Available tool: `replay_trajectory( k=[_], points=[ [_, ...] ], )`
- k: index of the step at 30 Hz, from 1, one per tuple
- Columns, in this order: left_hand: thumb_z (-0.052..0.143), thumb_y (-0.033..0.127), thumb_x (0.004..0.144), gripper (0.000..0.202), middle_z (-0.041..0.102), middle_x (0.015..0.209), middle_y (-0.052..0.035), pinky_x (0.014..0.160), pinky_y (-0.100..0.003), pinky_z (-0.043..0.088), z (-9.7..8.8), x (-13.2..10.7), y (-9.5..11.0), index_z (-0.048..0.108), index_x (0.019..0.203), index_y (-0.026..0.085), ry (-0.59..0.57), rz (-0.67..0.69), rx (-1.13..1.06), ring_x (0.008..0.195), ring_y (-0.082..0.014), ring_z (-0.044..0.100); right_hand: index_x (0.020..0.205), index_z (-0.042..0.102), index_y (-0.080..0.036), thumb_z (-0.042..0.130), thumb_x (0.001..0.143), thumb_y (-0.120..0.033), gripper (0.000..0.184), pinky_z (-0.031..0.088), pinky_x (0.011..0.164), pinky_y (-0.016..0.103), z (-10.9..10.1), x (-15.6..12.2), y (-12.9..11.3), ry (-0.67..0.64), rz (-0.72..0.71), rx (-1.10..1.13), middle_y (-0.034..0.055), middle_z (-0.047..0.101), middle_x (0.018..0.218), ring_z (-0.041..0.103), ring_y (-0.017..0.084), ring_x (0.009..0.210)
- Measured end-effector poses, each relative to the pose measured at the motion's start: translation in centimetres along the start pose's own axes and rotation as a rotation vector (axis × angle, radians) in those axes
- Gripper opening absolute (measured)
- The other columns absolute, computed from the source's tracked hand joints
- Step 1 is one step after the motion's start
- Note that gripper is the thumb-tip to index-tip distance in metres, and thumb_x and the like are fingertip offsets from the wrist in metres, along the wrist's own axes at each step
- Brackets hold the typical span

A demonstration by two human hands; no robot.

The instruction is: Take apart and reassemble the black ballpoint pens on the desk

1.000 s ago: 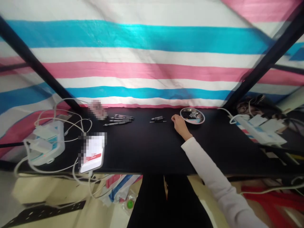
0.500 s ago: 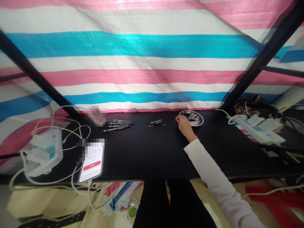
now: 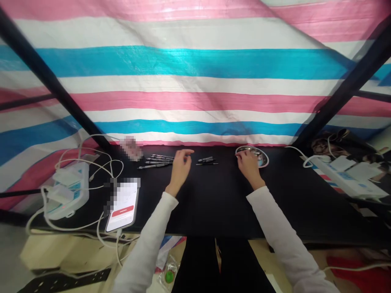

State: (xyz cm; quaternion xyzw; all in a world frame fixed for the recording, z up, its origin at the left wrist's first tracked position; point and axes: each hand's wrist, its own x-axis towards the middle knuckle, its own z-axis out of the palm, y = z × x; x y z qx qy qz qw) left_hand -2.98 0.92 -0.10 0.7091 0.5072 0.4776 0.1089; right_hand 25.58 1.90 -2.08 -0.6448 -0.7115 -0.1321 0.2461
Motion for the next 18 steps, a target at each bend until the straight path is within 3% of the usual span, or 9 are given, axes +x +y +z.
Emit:
replay_trajectory(
  k=[3, 5, 10, 14, 18],
  points=[
    [0.049, 0.016, 0.085, 0.024, 0.056, 0.101, -0.0063, 0.084, -0.032, 0.046, 2.4, 0.4, -1.0, 0.060, 0.106, 0.020, -0.189, -0.048, 0.106, 0.088, -0.0159, 0.055, 0.097, 0.063, -0.020, 0.042, 0.088, -0.017, 0.023, 0.036, 0.079, 0.033, 1.0, 1.3, -3.6, -0.179, -0.344, 0.237, 0.0081, 0.058, 0.097, 0.049, 0.021, 0.088],
    [0.050, 0.018, 0.085, 0.026, 0.056, 0.103, -0.0072, 0.085, -0.033, 0.044, 4.1, 1.0, -1.8, 0.060, 0.109, 0.020, -0.273, -0.057, 0.200, 0.090, -0.0182, 0.054, 0.099, 0.062, -0.020, 0.044, 0.087, -0.015, 0.022, 0.037, 0.079, 0.031, 1.9, 2.4, -5.7, -0.248, -0.428, 0.282, 0.0066, 0.059, 0.097, 0.050, 0.019, 0.089],
    [0.051, 0.022, 0.086, 0.022, 0.058, 0.094, -0.0070, 0.084, -0.033, 0.042, 5.9, 3.0, -2.8, 0.065, 0.102, 0.020, -0.409, 0.023, 0.337, 0.091, -0.0206, 0.052, 0.093, 0.062, -0.020, 0.050, 0.084, -0.013, 0.017, 0.036, 0.077, 0.032, 3.6, 4.5, -7.7, -0.301, -0.434, 0.209, 0.0064, 0.061, 0.096, 0.051, 0.020, 0.092],
    [0.053, 0.020, 0.084, 0.019, 0.057, 0.090, -0.0068, 0.081, -0.030, 0.042, 5.5, 4.2, -3.2, 0.066, 0.099, 0.019, -0.513, 0.053, 0.347, 0.088, -0.0194, 0.053, 0.088, 0.060, -0.021, 0.055, 0.082, -0.013, 0.012, 0.034, 0.075, 0.031, 3.8, 5.2, -7.4, -0.311, -0.447, 0.187, 0.0054, 0.062, 0.094, 0.051, 0.020, 0.091],
    [0.053, 0.015, 0.083, 0.017, 0.055, 0.091, -0.0070, 0.080, -0.029, 0.043, 4.3, 4.7, -3.8, 0.065, 0.095, 0.018, -0.527, 0.024, 0.378, 0.088, -0.0186, 0.054, 0.088, 0.056, -0.021, 0.057, 0.080, -0.011, 0.014, 0.033, 0.072, 0.029, 3.9, 5.2, -6.6, -0.340, -0.428, 0.201, 0.0036, 0.062, 0.085, 0.051, 0.019, 0.086]
  ],
)
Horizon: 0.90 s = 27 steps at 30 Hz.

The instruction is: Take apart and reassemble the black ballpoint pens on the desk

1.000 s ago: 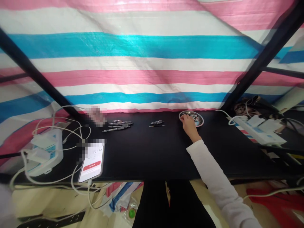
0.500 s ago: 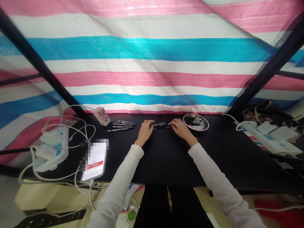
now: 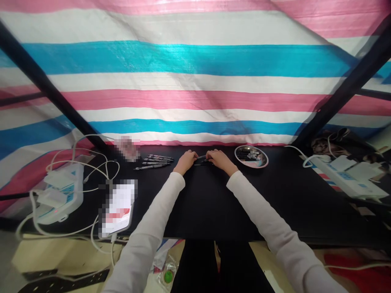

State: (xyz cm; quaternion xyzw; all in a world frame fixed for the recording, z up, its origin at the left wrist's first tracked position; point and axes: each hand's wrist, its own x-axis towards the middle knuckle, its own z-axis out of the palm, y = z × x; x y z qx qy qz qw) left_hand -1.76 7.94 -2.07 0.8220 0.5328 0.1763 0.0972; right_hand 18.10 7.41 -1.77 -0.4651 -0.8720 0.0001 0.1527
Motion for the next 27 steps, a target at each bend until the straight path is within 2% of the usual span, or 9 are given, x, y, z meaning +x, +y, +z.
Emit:
replay_trajectory(
  k=[4, 7, 10, 14, 19, 27],
  points=[
    [0.050, 0.014, 0.085, 0.019, 0.054, 0.092, -0.0062, 0.083, -0.030, 0.043, -0.6, -1.1, -0.9, 0.064, 0.095, 0.020, 0.022, -0.025, -0.030, 0.091, -0.0186, 0.053, 0.087, 0.055, -0.021, 0.056, 0.079, -0.009, 0.014, 0.033, 0.070, 0.028, -0.1, -0.7, 1.0, 0.001, 0.047, 0.032, 0.0030, 0.062, 0.082, 0.051, 0.018, 0.082],
    [0.046, 0.016, 0.088, 0.022, 0.055, 0.095, -0.0064, 0.089, -0.032, 0.042, -0.4, -2.2, -1.1, 0.064, 0.099, 0.020, 0.054, 0.015, -0.058, 0.094, -0.0188, 0.051, 0.088, 0.056, -0.020, 0.055, 0.080, -0.010, 0.013, 0.033, 0.072, 0.029, -0.2, -1.6, 1.5, 0.048, 0.077, 0.069, 0.0033, 0.063, 0.087, 0.051, 0.019, 0.085],
    [0.044, 0.026, 0.090, 0.026, 0.055, 0.102, -0.0069, 0.092, -0.033, 0.040, 0.4, -3.2, -0.7, 0.062, 0.107, 0.020, 0.081, 0.090, -0.099, 0.097, -0.0187, 0.050, 0.089, 0.056, -0.020, 0.053, 0.081, -0.010, 0.014, 0.034, 0.072, 0.030, -0.2, -2.4, 1.5, 0.072, 0.087, 0.109, 0.0034, 0.064, 0.089, 0.051, 0.019, 0.086],
    [0.053, 0.043, 0.084, 0.041, 0.053, 0.111, -0.0073, 0.093, -0.036, 0.038, 1.3, -4.2, 0.2, 0.056, 0.121, 0.023, 0.107, 0.122, -0.081, 0.103, -0.0220, 0.046, 0.090, 0.057, -0.020, 0.051, 0.082, -0.009, 0.016, 0.035, 0.074, 0.030, -0.1, -3.4, 1.1, 0.103, 0.090, 0.141, 0.0035, 0.063, 0.091, 0.051, 0.019, 0.086],
    [0.045, 0.033, 0.090, 0.029, 0.053, 0.105, -0.0065, 0.088, -0.035, 0.039, 2.1, -3.9, 0.9, 0.061, 0.114, 0.026, 0.169, 0.113, -0.012, 0.097, -0.0204, 0.048, 0.090, 0.057, -0.021, 0.049, 0.082, -0.010, 0.015, 0.034, 0.073, 0.031, 0.1, -4.3, 1.3, 0.132, 0.133, 0.148, 0.0037, 0.062, 0.090, 0.051, 0.019, 0.085],
    [0.043, 0.031, 0.091, 0.031, 0.053, 0.102, -0.0060, 0.087, -0.033, 0.039, 2.6, -3.2, 1.0, 0.061, 0.116, 0.027, 0.226, 0.110, -0.011, 0.093, -0.0190, 0.048, 0.095, 0.058, -0.021, 0.047, 0.085, -0.015, 0.016, 0.034, 0.073, 0.032, 0.5, -4.9, 1.4, 0.175, 0.167, 0.087, 0.0059, 0.061, 0.092, 0.052, 0.020, 0.086]
  ],
)
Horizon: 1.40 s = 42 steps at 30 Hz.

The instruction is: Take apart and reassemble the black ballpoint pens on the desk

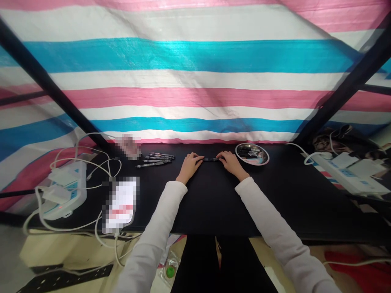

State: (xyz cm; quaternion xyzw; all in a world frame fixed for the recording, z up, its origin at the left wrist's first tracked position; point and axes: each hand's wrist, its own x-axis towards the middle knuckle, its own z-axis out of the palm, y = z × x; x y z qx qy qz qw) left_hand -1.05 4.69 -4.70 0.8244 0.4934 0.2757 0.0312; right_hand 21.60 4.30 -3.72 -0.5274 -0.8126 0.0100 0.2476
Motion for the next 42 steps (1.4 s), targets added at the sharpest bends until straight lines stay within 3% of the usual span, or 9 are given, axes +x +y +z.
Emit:
replay_trajectory(
  k=[9, 15, 18, 21, 24, 27, 31, 36, 42],
  points=[
    [0.043, 0.031, 0.091, 0.037, 0.052, 0.112, -0.0060, 0.090, -0.034, 0.038, -0.2, -0.4, -0.1, 0.050, 0.127, 0.027, -0.017, 0.013, -0.034, 0.103, -0.0199, 0.048, 0.095, 0.057, -0.020, 0.043, 0.088, -0.018, 0.016, 0.034, 0.074, 0.031, 0.7, -0.1, -0.7, 0.040, -0.016, -0.013, 0.0063, 0.063, 0.094, 0.053, 0.020, 0.088],
    [0.037, 0.024, 0.092, 0.035, 0.052, 0.113, -0.0072, 0.090, -0.033, 0.038, -1.0, -0.8, 0.4, 0.052, 0.123, 0.023, 0.083, -0.044, -0.005, 0.101, -0.0201, 0.048, 0.095, 0.058, -0.019, 0.042, 0.088, -0.017, 0.017, 0.034, 0.076, 0.032, 0.8, -0.1, -1.0, 0.098, -0.004, 0.058, 0.0060, 0.063, 0.094, 0.053, 0.020, 0.087],
    [0.037, 0.010, 0.086, 0.038, 0.051, 0.111, -0.0089, 0.087, -0.035, 0.038, -1.8, -1.3, 0.4, 0.054, 0.118, 0.022, 0.147, -0.166, 0.058, 0.101, -0.0229, 0.048, 0.096, 0.059, -0.019, 0.042, 0.088, -0.017, 0.019, 0.035, 0.077, 0.033, 0.5, -0.3, -1.3, 0.145, -0.006, 0.070, 0.0076, 0.060, 0.097, 0.051, 0.022, 0.089],
    [0.037, 0.001, 0.077, 0.041, 0.047, 0.109, -0.0131, 0.086, -0.040, 0.036, -2.4, -2.0, -0.3, 0.053, 0.111, 0.017, 0.261, -0.406, 0.141, 0.103, -0.0274, 0.046, 0.095, 0.061, -0.019, 0.041, 0.087, -0.016, 0.021, 0.035, 0.078, 0.034, 0.4, -0.7, -1.9, 0.146, -0.020, 0.045, 0.0086, 0.057, 0.097, 0.050, 0.022, 0.090],
    [0.042, 0.002, 0.070, 0.036, 0.044, 0.108, -0.0182, 0.086, -0.044, 0.035, -2.7, -2.8, -1.0, 0.050, 0.104, 0.010, 0.366, -0.669, 0.256, 0.103, -0.0321, 0.045, 0.095, 0.062, -0.020, 0.040, 0.087, -0.016, 0.024, 0.035, 0.078, 0.033, 0.5, -1.2, -2.4, 0.108, -0.060, 0.022, 0.0081, 0.054, 0.097, 0.048, 0.021, 0.089],
    [0.042, 0.004, 0.071, 0.031, 0.045, 0.107, -0.0230, 0.085, -0.048, 0.034, -2.9, -3.2, -1.1, 0.047, 0.102, 0.006, 0.360, -0.793, 0.290, 0.105, -0.0361, 0.044, 0.098, 0.062, -0.021, 0.039, 0.088, -0.017, 0.025, 0.034, 0.078, 0.033, 0.7, -1.5, -2.7, 0.075, -0.081, 0.015, 0.0087, 0.052, 0.099, 0.047, 0.022, 0.090],
    [0.039, 0.009, 0.075, 0.030, 0.044, 0.111, -0.0258, 0.083, -0.050, 0.034, -3.2, -3.3, -0.8, 0.045, 0.105, 0.005, 0.309, -0.832, 0.234, 0.110, -0.0393, 0.041, 0.102, 0.062, -0.020, 0.042, 0.087, -0.019, 0.025, 0.035, 0.077, 0.034, 1.1, -1.6, -2.6, 0.083, -0.057, 0.010, 0.0095, 0.051, 0.099, 0.046, 0.023, 0.089],
    [0.042, 0.016, 0.076, 0.027, 0.048, 0.110, -0.0203, 0.088, -0.048, 0.034, -2.9, -3.3, -1.2, 0.047, 0.101, 0.008, 0.346, -0.853, 0.412, 0.106, -0.0332, 0.045, 0.099, 0.063, -0.019, 0.045, 0.086, -0.020, 0.022, 0.035, 0.077, 0.035, 1.4, -1.5, -2.3, 0.093, -0.036, -0.027, 0.0097, 0.051, 0.097, 0.045, 0.024, 0.089],
    [0.043, 0.022, 0.079, 0.022, 0.050, 0.108, -0.0150, 0.090, -0.047, 0.031, -2.7, -3.7, -2.0, 0.052, 0.097, 0.013, 0.338, -0.772, 0.478, 0.106, -0.0322, 0.043, 0.096, 0.063, -0.020, 0.044, 0.086, -0.019, 0.021, 0.034, 0.076, 0.034, 1.5, -1.5, -2.3, 0.098, -0.034, -0.006, 0.0092, 0.052, 0.095, 0.046, 0.023, 0.089]
  ],
)
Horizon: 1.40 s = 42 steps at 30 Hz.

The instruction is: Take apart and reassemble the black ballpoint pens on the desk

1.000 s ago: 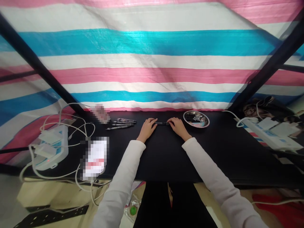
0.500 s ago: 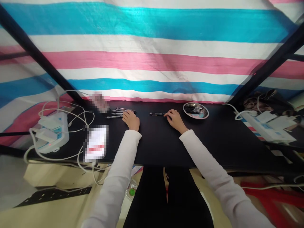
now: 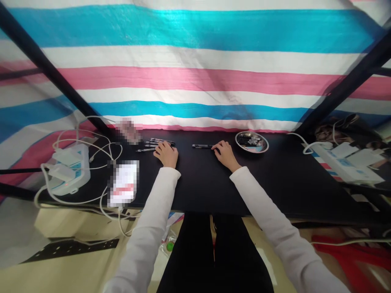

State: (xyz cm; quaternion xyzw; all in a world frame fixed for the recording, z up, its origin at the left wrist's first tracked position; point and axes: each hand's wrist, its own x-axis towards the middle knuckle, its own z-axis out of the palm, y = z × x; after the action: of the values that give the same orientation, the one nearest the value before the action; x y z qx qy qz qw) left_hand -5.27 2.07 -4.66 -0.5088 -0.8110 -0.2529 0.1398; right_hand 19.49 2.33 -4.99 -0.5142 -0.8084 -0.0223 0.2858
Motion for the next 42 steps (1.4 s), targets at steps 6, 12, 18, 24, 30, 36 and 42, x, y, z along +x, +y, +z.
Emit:
replay_trajectory(
  k=[6, 12, 18, 24, 30, 36, 42],
  points=[
    [0.044, 0.023, 0.082, 0.018, 0.051, 0.108, -0.0132, 0.090, -0.048, 0.030, -0.6, -0.2, 0.0, 0.056, 0.092, 0.017, -0.048, 0.071, -0.034, 0.107, -0.0320, 0.042, 0.093, 0.063, -0.020, 0.041, 0.086, -0.016, 0.023, 0.035, 0.077, 0.034, 0.1, -0.2, -0.3, 0.034, 0.015, 0.048, 0.0084, 0.052, 0.092, 0.046, 0.022, 0.087],
    [0.038, 0.015, 0.083, 0.024, 0.052, 0.107, -0.0131, 0.088, -0.045, 0.032, -0.9, -0.3, -0.5, 0.059, 0.096, 0.017, -0.047, 0.087, -0.070, 0.103, -0.0297, 0.046, 0.092, 0.062, -0.020, 0.041, 0.086, -0.014, 0.023, 0.036, 0.077, 0.034, -0.1, -0.3, -0.8, 0.039, 0.017, 0.069, 0.0082, 0.053, 0.092, 0.047, 0.022, 0.087],
    [0.034, 0.006, 0.082, 0.031, 0.053, 0.107, -0.0122, 0.091, -0.043, 0.030, -0.7, 0.4, -1.9, 0.059, 0.099, 0.017, -0.064, 0.081, -0.094, 0.107, -0.0278, 0.045, 0.092, 0.062, -0.019, 0.040, 0.085, -0.012, 0.024, 0.036, 0.077, 0.034, -0.4, -0.3, -1.0, 0.033, 0.008, 0.073, 0.0082, 0.052, 0.092, 0.047, 0.021, 0.086],
    [0.041, 0.016, 0.087, 0.023, 0.056, 0.107, -0.0077, 0.090, -0.042, 0.029, -1.0, 1.2, -3.2, 0.062, 0.094, 0.023, -0.185, 0.207, -0.167, 0.102, -0.0264, 0.046, 0.092, 0.062, -0.019, 0.041, 0.084, -0.012, 0.024, 0.037, 0.076, 0.034, -0.3, -0.4, -0.9, 0.046, -0.001, 0.085, 0.0081, 0.053, 0.091, 0.048, 0.021, 0.085],
    [0.045, 0.020, 0.088, 0.019, 0.057, 0.101, -0.0053, 0.089, -0.039, 0.029, -0.7, 1.5, -3.0, 0.062, 0.096, 0.025, -0.243, 0.322, -0.238, 0.094, -0.0220, 0.050, 0.091, 0.063, -0.020, 0.042, 0.084, -0.013, 0.023, 0.037, 0.078, 0.035, 0.1, -0.3, -0.4, 0.059, 0.006, 0.103, 0.0079, 0.054, 0.091, 0.048, 0.021, 0.085],
    [0.038, 0.021, 0.093, 0.025, 0.055, 0.102, -0.0047, 0.090, -0.037, 0.031, -1.2, 0.9, -0.7, 0.058, 0.107, 0.026, -0.207, 0.513, -0.407, 0.096, -0.0178, 0.054, 0.092, 0.062, -0.019, 0.040, 0.087, -0.019, 0.023, 0.038, 0.083, 0.036, -0.3, -0.1, -1.4, 0.101, 0.027, 0.235, 0.0078, 0.056, 0.090, 0.049, 0.020, 0.085],
    [0.044, 0.030, 0.092, 0.036, 0.056, 0.101, -0.0036, 0.085, -0.027, 0.042, -2.2, -1.6, 3.3, 0.040, 0.127, 0.024, -0.280, 0.784, -0.739, 0.094, -0.0136, 0.057, 0.102, 0.055, -0.021, 0.032, 0.092, -0.043, 0.033, 0.043, 0.064, 0.027, -1.1, 0.0, -3.7, 0.085, 0.242, 0.769, 0.0028, 0.058, 0.085, 0.051, 0.013, 0.069]
  ],
)
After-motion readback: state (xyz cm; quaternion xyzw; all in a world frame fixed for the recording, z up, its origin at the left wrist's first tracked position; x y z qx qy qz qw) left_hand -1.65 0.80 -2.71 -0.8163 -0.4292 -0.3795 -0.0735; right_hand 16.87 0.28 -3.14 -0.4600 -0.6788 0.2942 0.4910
